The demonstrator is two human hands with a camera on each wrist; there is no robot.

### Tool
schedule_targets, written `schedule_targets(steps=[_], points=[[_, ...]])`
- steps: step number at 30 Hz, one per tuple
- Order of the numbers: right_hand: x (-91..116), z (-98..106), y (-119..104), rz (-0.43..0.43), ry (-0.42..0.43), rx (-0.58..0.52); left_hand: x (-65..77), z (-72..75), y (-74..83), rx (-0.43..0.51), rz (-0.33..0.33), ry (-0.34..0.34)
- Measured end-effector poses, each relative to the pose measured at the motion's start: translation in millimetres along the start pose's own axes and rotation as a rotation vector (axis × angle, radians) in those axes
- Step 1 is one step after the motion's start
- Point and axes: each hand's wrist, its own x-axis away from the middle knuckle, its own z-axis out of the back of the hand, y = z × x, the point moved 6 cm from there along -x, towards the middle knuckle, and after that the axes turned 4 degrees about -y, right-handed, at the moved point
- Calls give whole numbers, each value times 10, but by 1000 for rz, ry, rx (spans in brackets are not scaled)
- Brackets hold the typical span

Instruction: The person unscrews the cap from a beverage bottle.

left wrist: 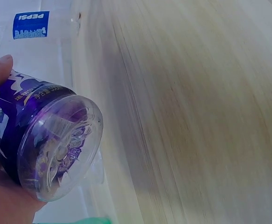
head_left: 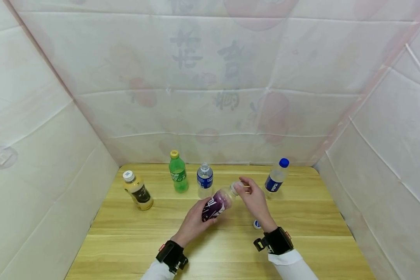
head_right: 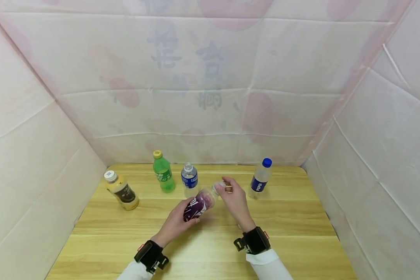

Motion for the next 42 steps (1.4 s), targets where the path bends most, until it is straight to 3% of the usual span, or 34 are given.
schedule_targets(steps=[16, 21, 30, 42], points=[[20, -24, -17, -10, 5, 27, 1, 0, 15, -12, -5, -10], [43, -31, -38, 16, 15, 23, 3, -11, 40, -19, -9, -23], [120, -111, -179, 88, 5, 13, -57, -37, 92, 2, 48, -36], [189, -182, -305, 143, -6, 46, -97, -56, 175, 42, 35, -21]])
